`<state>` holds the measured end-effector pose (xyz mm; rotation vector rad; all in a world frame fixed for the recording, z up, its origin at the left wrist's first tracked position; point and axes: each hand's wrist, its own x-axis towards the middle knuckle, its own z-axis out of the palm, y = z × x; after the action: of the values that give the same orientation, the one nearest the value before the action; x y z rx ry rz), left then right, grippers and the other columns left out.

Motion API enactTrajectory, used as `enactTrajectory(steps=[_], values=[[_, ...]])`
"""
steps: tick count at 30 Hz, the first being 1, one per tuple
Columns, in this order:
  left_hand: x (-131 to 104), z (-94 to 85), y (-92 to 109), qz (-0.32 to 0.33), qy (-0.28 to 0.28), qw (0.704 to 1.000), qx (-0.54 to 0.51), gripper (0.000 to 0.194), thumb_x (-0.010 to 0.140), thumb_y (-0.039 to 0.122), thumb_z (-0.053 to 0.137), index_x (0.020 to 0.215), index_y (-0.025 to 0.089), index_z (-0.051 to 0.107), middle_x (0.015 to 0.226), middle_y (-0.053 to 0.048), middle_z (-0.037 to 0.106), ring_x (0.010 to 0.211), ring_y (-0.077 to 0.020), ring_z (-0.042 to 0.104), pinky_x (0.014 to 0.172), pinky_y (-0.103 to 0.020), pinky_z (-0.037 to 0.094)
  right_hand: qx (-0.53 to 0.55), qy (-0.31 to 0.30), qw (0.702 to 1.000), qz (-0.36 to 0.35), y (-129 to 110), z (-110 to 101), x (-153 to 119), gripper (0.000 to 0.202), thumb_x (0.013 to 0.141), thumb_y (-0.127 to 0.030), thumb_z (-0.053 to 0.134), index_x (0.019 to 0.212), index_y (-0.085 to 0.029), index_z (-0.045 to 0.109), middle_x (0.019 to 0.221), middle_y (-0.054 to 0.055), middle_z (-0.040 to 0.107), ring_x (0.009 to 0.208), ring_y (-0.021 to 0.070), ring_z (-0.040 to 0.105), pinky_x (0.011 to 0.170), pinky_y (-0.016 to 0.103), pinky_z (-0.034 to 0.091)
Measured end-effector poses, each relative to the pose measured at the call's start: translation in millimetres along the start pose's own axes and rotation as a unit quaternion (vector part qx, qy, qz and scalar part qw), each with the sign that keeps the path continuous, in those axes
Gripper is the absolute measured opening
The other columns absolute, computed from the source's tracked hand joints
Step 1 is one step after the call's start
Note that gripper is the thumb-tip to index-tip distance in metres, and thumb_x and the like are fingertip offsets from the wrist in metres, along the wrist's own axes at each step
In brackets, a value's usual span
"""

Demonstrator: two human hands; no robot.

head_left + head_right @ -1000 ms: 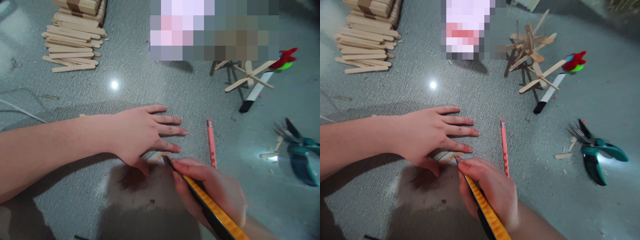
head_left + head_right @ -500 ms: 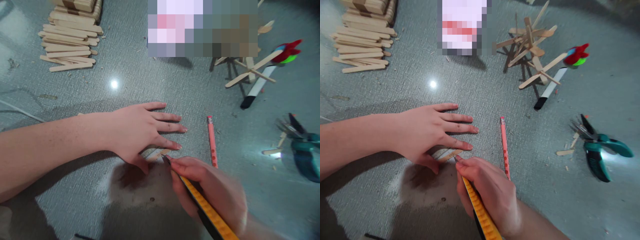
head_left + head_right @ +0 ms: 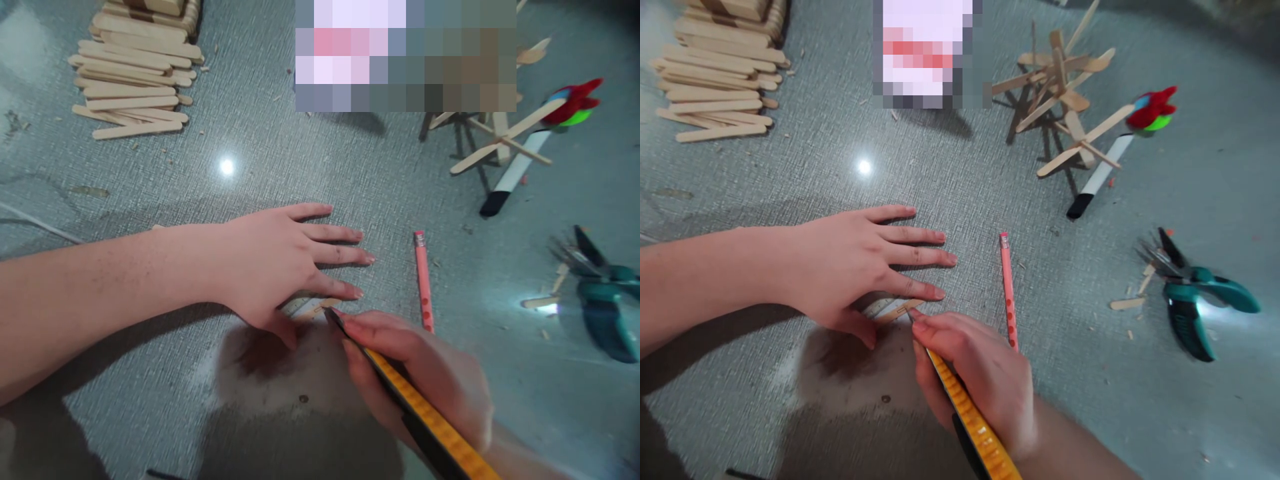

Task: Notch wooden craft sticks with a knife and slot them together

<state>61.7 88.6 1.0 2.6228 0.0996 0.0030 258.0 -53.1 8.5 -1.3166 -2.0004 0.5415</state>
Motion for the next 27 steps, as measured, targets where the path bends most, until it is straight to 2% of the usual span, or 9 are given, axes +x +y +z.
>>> enactTrajectory(steps=[5, 12, 17, 22, 27], values=[[-0.1, 0.7, -0.5, 0.005, 0.022, 1.000, -0.007, 0.076, 0.075, 0.062, 0.071, 0.142, 0.030, 0.056, 0.158, -0.003, 0.041, 0.149, -0.0320, 0.033, 0.127, -0.050, 0.016, -0.017, 0.000, 1.000, 0.008, -1.3, -1.5, -1.0, 0.022, 0.083, -0.007, 0.063, 0.099, -0.022, 0.062, 0.083, 0.000, 0.077, 0.075, 0.0158, 0.078, 0.072, 0.021, 0.064], [0.9, 1.0, -0.1, -0.009, -0.014, 1.000, -0.008, 0.077, 0.076, 0.066, 0.068, 0.144, 0.034, 0.051, 0.163, -0.001, 0.032, 0.154, -0.0268, 0.023, 0.128, -0.044, 0.004, -0.028, 0.004, 1.000, -0.007, -0.9, -0.3, 0.5, 0.020, 0.083, -0.007, 0.063, 0.097, -0.021, 0.062, 0.081, 0.000, 0.076, 0.074, 0.0160, 0.078, 0.072, 0.020, 0.064], [0.7, 1.2, 0.0, 0.002, -0.009, 1.000, 0.006, 0.081, 0.076, 0.069, 0.068, 0.145, 0.029, 0.051, 0.162, -0.004, 0.034, 0.153, -0.0280, 0.026, 0.128, -0.047, 0.008, -0.030, 0.002, 1.000, -0.010, -1.3, -1.4, 0.1, 0.022, 0.082, -0.005, 0.063, 0.098, -0.020, 0.062, 0.082, 0.002, 0.077, 0.074, 0.0161, 0.078, 0.072, 0.020, 0.064], [0.6, 0.4, 0.5, 0.005, 0.002, 1.000, 0.009, 0.080, 0.076, 0.068, 0.068, 0.144, 0.029, 0.053, 0.161, -0.004, 0.037, 0.152, -0.0275, 0.028, 0.128, -0.045, 0.010, -0.025, 0.002, 1.000, -0.013, -0.4, -1.6, 2.3, 0.024, 0.082, -0.006, 0.062, 0.099, -0.023, 0.061, 0.081, -0.001, 0.077, 0.072, 0.0175, 0.078, 0.067, 0.022, 0.065], [0.1, 0.4, 1.2, 0.004, 0.000, 1.000, 0.004, 0.078, 0.078, 0.065, 0.068, 0.145, 0.027, 0.051, 0.161, -0.005, 0.036, 0.152, -0.0278, 0.028, 0.127, -0.051, 0.011, -0.023, 0.002, 0.999, -0.023, -0.7, -1.2, 4.5, 0.022, 0.082, -0.006, 0.063, 0.098, -0.021, 0.062, 0.080, 0.000, 0.076, 0.072, 0.0167, 0.078, 0.070, 0.020, 0.064]])
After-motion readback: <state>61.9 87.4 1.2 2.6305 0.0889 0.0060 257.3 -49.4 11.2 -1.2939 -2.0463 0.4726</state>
